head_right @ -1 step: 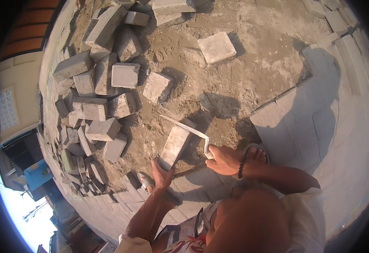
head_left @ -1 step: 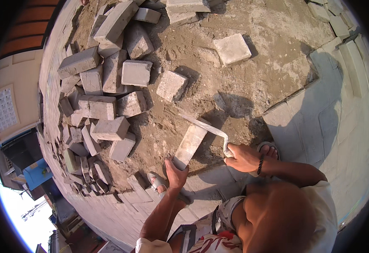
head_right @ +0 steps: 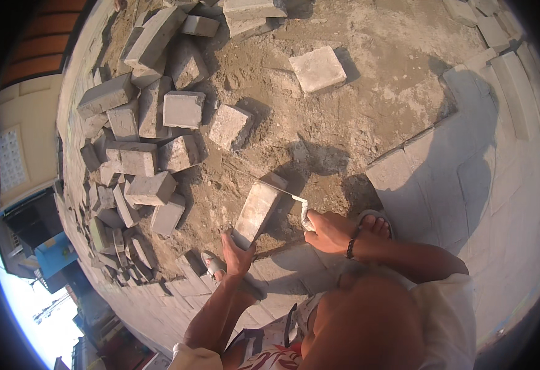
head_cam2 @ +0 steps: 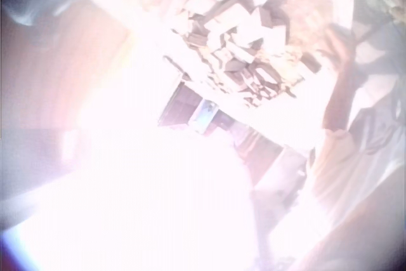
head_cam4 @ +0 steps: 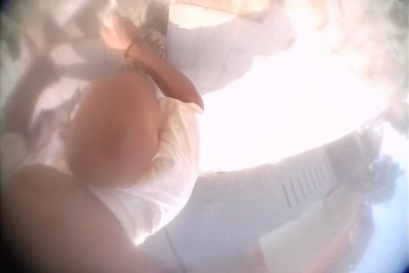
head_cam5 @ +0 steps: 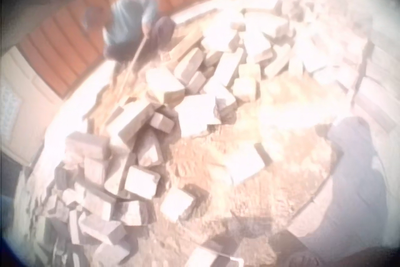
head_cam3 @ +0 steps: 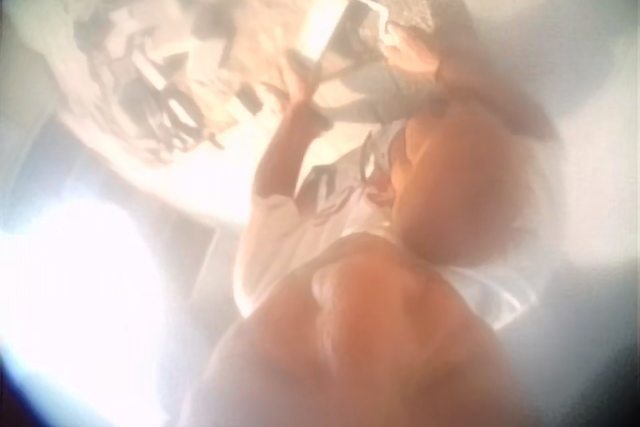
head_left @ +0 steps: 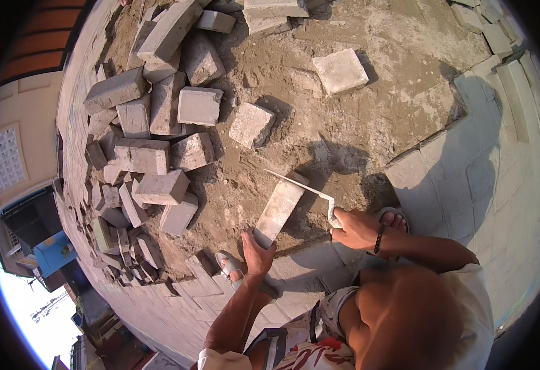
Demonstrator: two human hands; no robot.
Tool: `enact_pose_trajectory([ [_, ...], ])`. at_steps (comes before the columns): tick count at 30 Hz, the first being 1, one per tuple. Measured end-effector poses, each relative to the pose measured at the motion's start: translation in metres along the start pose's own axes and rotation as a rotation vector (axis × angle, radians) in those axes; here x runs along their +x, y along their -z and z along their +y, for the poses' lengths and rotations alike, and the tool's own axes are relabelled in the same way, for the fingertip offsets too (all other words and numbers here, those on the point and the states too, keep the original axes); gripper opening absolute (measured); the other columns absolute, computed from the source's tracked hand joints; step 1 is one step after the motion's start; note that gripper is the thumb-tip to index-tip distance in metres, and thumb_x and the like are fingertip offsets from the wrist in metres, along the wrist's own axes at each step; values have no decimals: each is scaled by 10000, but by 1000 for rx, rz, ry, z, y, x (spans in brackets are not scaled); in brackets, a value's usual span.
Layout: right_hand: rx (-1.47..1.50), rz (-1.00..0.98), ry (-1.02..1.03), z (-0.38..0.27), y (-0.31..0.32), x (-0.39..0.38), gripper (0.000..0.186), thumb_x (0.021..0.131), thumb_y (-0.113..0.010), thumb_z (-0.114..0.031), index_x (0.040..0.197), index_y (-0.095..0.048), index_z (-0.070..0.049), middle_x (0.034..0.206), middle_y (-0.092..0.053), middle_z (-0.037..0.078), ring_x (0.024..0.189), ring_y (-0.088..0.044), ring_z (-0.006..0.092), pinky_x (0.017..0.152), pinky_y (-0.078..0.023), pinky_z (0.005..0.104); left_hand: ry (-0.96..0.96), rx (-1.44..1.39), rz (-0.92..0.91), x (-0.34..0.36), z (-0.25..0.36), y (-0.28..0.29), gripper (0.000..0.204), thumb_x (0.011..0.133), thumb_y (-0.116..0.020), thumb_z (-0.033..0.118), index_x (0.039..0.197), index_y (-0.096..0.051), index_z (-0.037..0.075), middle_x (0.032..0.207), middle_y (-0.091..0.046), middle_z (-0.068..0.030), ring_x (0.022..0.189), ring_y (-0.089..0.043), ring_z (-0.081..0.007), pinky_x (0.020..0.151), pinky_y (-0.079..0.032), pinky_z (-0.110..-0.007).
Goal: The person applies mortar to the underside of rectangular paving stones using a trowel and places them onto a prepared sand bed. The person repeats this process for multiple stones, arranging them in a pattern on the ground.
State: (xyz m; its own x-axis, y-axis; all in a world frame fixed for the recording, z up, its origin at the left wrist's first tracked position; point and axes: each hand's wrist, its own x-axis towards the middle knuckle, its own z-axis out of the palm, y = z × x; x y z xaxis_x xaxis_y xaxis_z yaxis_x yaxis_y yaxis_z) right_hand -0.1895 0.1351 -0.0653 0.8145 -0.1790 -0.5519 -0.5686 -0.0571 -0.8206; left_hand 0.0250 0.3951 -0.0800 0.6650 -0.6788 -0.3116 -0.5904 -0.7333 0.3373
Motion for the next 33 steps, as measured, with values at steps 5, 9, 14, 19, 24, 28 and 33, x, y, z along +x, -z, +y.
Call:
enact_pose_trajectory([
  [5, -67, -13, -76, -7, 48, 14, 289, 833, -562, -185, 978, -532, 63, 728, -625, 274, 691, -636, 441, 634, -481, 499, 264, -471, -210, 18, -3, 24, 795, 834, -676, 472, 1376, -365, -20, 1259, -502, -203, 1149, -517, -359, 930, -438, -500],
  [9, -90, -58, 27, -31, 37, 0, 285, 842, -556, -191, 968, -524, 63, 714, -622, 269, 682, -628, 443, 622, -478, 495, 990, -1209, -354, 31, -22, 31, 854, 907, -424, 692, 1415, -351, 10, 1340, -474, -212, 1174, -515, -397, 885, -456, -566],
  [14, 67, -139, -142, 0, 33, 26, 280, 853, -556, -198, 959, -517, 58, 705, -619, 271, 675, -625, 446, 640, -487, 490, 1035, -1413, -807, 44, -15, 26, 798, 921, -330, 709, 1442, -373, 105, 1338, -482, -278, 1132, -542, -448, 829, -480, -551],
  [19, -14, 38, 53, -16, 28, 5, 284, 827, -565, -201, 954, -538, 51, 756, -629, 286, 721, -628, 464, 676, -478, 525, 1037, -1665, -794, 41, -31, 13, 713, 938, -338, 654, 1356, -473, 93, 1176, -582, -278, 912, -594, -378, 761, -491, -493],
  [24, -40, -177, -142, 17, 32, 40, 319, 820, -570, -212, 973, -546, 67, 779, -639, 292, 753, -641, 456, 680, -484, 523, 1117, -1709, -785, 45, -25, 13, 659, 942, -341, 621, 1308, -514, 101, 1109, -606, -251, 836, -582, -335, 702, -487, -441],
  [28, -34, 2, 34, -25, 45, 11, 366, 836, -580, -223, 1034, -535, 81, 777, -636, 296, 743, -644, 448, 681, -490, 522, 1156, -1666, -671, 41, -18, 13, 615, 942, -340, 587, 1277, -533, 109, 1113, -612, -193, 831, -566, -324, 663, -475, -407],
  [33, -80, -48, 87, -11, 19, 7, 313, 825, -600, -216, 998, -538, 37, 767, -638, 269, 735, -636, 447, 667, -480, 530, 1187, -1825, -568, 43, -21, 3, 524, 944, -377, 517, 1249, -536, 121, 1102, -609, -136, 870, -558, -317, 632, -452, -392],
])
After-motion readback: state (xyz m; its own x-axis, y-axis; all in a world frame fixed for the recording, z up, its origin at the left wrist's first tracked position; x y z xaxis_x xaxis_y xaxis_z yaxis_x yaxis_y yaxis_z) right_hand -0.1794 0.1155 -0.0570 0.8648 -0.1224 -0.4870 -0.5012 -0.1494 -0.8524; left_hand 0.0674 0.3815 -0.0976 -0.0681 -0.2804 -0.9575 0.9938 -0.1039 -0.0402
